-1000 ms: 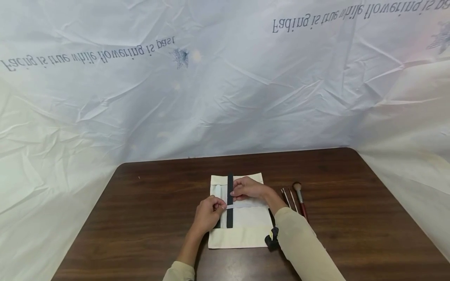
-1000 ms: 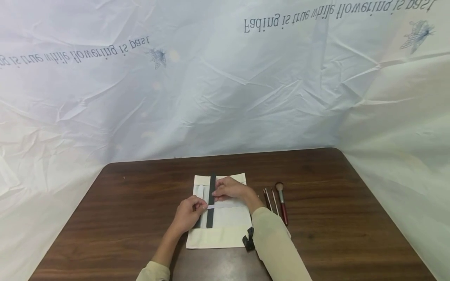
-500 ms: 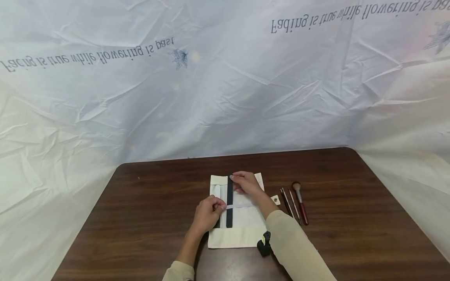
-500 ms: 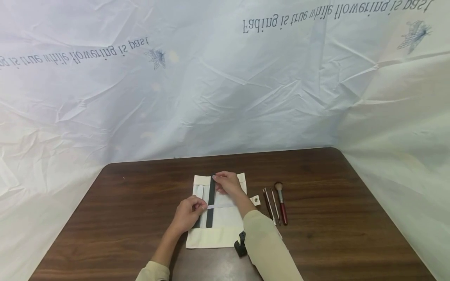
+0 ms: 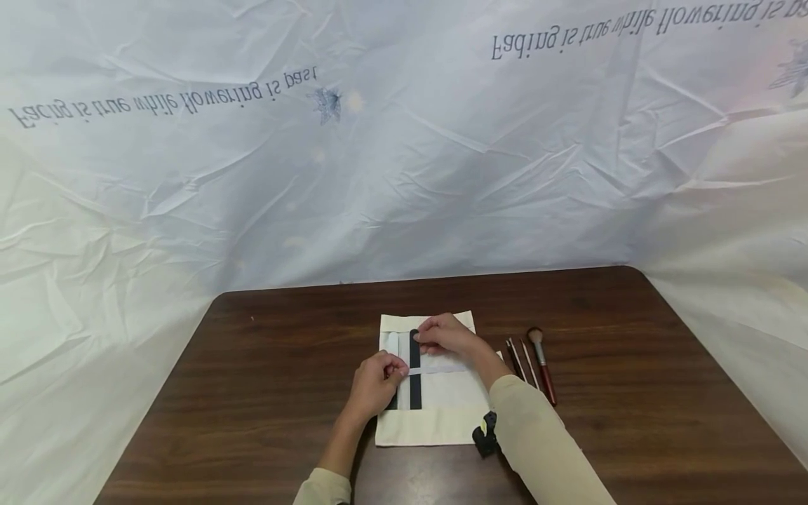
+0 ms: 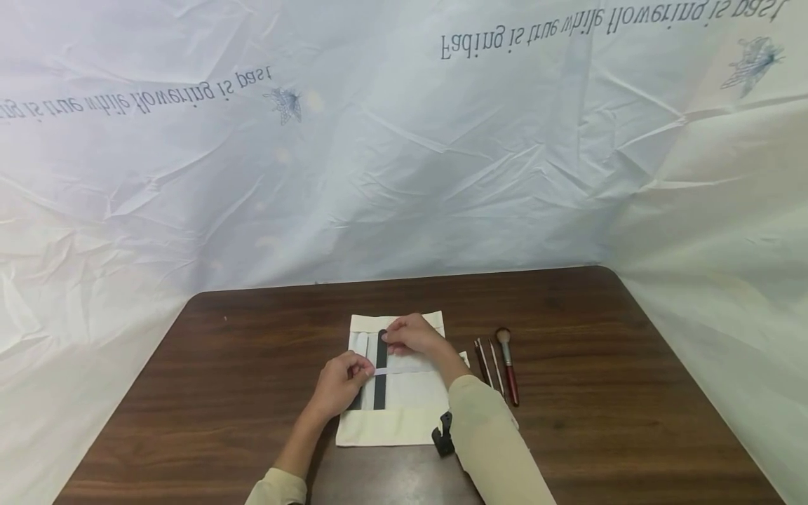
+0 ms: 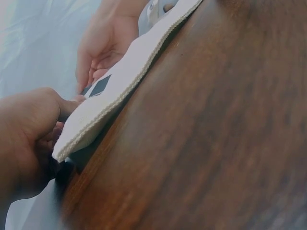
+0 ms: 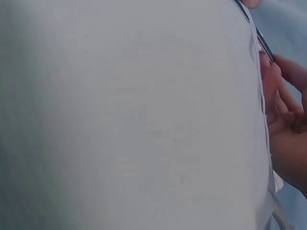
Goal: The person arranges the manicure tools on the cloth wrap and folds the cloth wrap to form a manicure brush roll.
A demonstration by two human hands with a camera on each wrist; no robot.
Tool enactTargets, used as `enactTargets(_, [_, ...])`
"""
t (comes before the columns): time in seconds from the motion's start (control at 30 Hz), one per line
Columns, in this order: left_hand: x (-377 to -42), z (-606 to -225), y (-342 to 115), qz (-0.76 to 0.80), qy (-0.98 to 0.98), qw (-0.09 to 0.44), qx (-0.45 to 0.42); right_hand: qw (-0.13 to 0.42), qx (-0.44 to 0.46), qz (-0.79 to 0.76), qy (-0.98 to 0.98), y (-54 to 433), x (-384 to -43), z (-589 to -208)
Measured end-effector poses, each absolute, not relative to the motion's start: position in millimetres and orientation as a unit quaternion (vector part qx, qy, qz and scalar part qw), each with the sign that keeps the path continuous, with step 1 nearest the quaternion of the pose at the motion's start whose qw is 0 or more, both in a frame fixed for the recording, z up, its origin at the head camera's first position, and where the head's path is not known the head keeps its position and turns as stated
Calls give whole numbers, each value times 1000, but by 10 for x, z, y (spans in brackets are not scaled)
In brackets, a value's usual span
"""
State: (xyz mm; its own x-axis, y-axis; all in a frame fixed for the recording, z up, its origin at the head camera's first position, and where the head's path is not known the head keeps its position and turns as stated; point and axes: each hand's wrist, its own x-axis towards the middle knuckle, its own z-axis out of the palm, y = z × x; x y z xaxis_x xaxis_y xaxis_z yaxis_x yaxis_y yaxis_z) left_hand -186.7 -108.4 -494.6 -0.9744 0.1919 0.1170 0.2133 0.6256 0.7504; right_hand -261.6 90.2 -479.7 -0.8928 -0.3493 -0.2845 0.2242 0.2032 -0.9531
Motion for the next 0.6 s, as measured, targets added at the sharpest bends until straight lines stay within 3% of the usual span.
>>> enactTargets(0.13, [-1852, -4937, -1080, -423, -900, 5, -104, 260, -104, -596, 752, 965, -2633, -4783])
enactTargets(0.27, [-1838, -4929, -1088, -424, -900, 2, -102, 272, -96, -590, 754, 959, -2643, -4784])
enactTargets(0.6, [-1850, -4926, -1102, -414, -902, 10, -119, 219, -92, -572, 785, 961, -2563, -4760])
